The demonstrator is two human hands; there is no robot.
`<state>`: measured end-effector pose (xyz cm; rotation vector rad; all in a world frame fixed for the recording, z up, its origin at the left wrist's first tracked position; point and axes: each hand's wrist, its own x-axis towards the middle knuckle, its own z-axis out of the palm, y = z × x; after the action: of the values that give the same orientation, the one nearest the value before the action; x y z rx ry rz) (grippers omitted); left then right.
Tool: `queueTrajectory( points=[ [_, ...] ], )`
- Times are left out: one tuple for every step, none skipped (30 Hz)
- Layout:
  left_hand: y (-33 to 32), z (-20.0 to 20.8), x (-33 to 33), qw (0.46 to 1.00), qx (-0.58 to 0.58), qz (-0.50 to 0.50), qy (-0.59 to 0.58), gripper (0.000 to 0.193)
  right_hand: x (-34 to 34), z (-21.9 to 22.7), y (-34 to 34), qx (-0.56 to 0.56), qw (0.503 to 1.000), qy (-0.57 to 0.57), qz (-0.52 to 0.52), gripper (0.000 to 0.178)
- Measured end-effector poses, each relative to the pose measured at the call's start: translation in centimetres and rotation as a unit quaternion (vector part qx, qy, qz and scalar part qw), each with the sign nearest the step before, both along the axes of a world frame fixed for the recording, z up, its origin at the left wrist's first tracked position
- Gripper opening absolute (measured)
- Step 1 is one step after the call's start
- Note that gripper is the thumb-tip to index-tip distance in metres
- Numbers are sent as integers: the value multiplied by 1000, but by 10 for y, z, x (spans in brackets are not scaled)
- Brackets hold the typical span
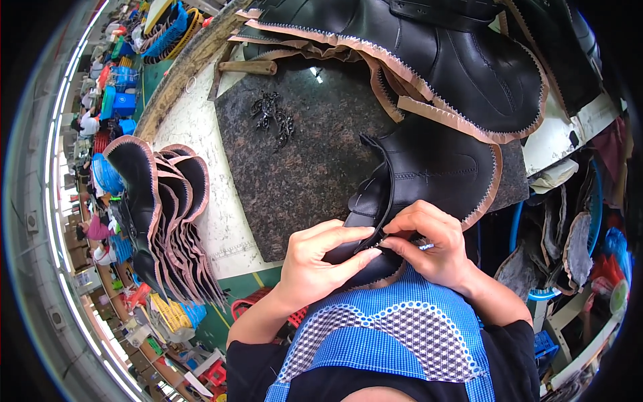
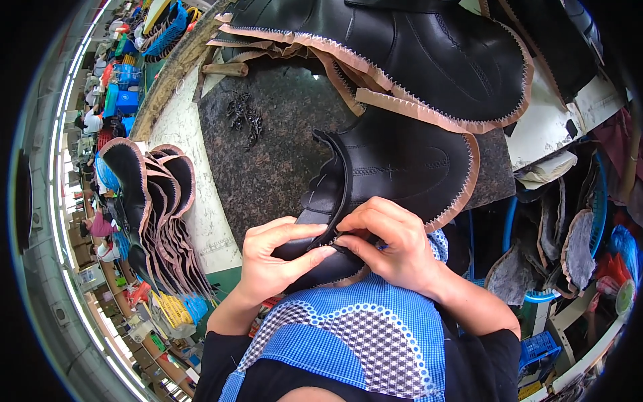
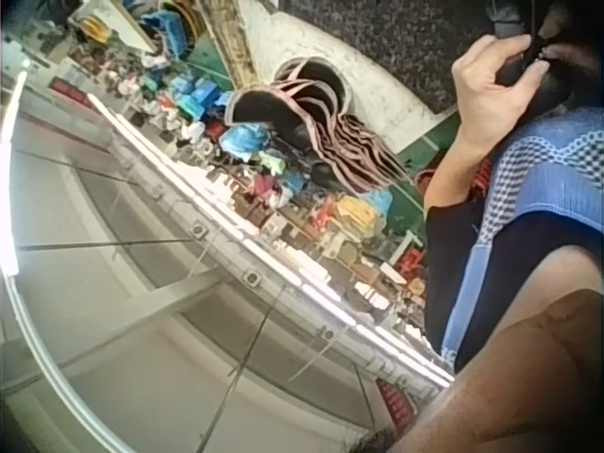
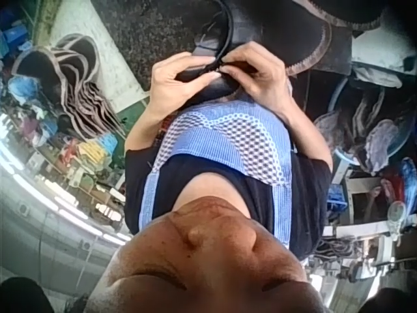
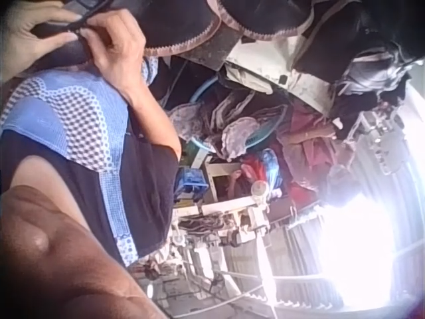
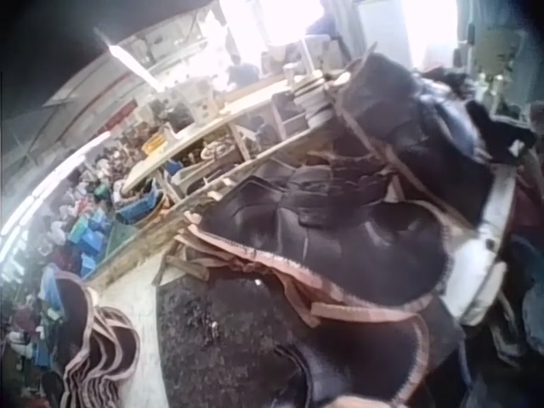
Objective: Attaching small metal hardware components like hooks or eyelets to leather shoe upper parts by hand.
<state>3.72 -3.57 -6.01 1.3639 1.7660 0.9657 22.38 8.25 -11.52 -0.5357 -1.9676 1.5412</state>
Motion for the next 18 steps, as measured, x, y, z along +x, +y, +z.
queueTrajectory(
  points=[
    [-1, -3, -1, 1000, 23, 3, -19, 31, -1, 0, 0, 0, 1000, 9, 2, 22],
    [-2, -3, -1, 1000, 22, 3, -19, 31, -1, 0, 1, 0, 1000, 17, 5, 21],
    [-2, -4, -1, 1000, 25, 4, -17, 31, -2, 0, 2, -1, 1000, 17, 4, 21],
    [-3, -4, -1, 999, 29, 6, -16, 32, -2, 2, 4, -14, 1000, 13, 19, 20],
    [-4, -4, -1, 999, 28, 6, -16, 32, -2, 3, 5, -27, 999, 9, 35, 19],
    [-4, -4, -2, 1000, 23, -5, 6, 32, -2, 1, 7, -26, 999, 9, 34, 19],
    [-5, -3, -3, 999, 18, -16, 28, 32, -2, -2, 9, -31, 998, 11, 52, 20],
    [-4, -3, -2, 999, 18, -16, 28, 32, -2, -4, 12, -35, 997, 14, 71, 22],
    [-2, -1, -3, 999, 32, -18, 36, 31, -5, -2, 17, 24, 997, 16, 71, 25],
    [-1, 0, -3, 998, 45, -20, 44, 31, -6, 3, 23, 83, 994, 17, 71, 28],
    [-1, 1, -3, 998, 45, -19, 44, 31, -8, 7, 24, 115, 992, 12, 46, 34],
    [-1, 2, -4, 994, 57, -43, 85, 30, -9, 11, 29, 154, 986, 10, 66, 37],
    [0, 3, -4, 988, 68, -66, 125, 29, -11, 14, 35, 192, 977, 8, 87, 40],
    [1, 2, -2, 982, 92, -70, 147, 28, -10, 15, 38, 222, 967, -4, 126, 38],
    [-2, 2, -2, 976, 96, -85, 176, 28, -11, 19, 42, 223, 966, -2, 129, 38],
    [-5, 2, -1, 969, 99, -99, 204, 29, -11, 23, 45, 236, 957, -34, 168, 36],
    [-7, 2, 2, 960, 114, -102, 236, 28, -11, 26, 47, 249, 944, -67, 206, 34],
    [-7, 2, 3, 960, 114, -99, 235, 28, -13, 27, 46, 247, 945, -65, 206, 33]
  ],
)
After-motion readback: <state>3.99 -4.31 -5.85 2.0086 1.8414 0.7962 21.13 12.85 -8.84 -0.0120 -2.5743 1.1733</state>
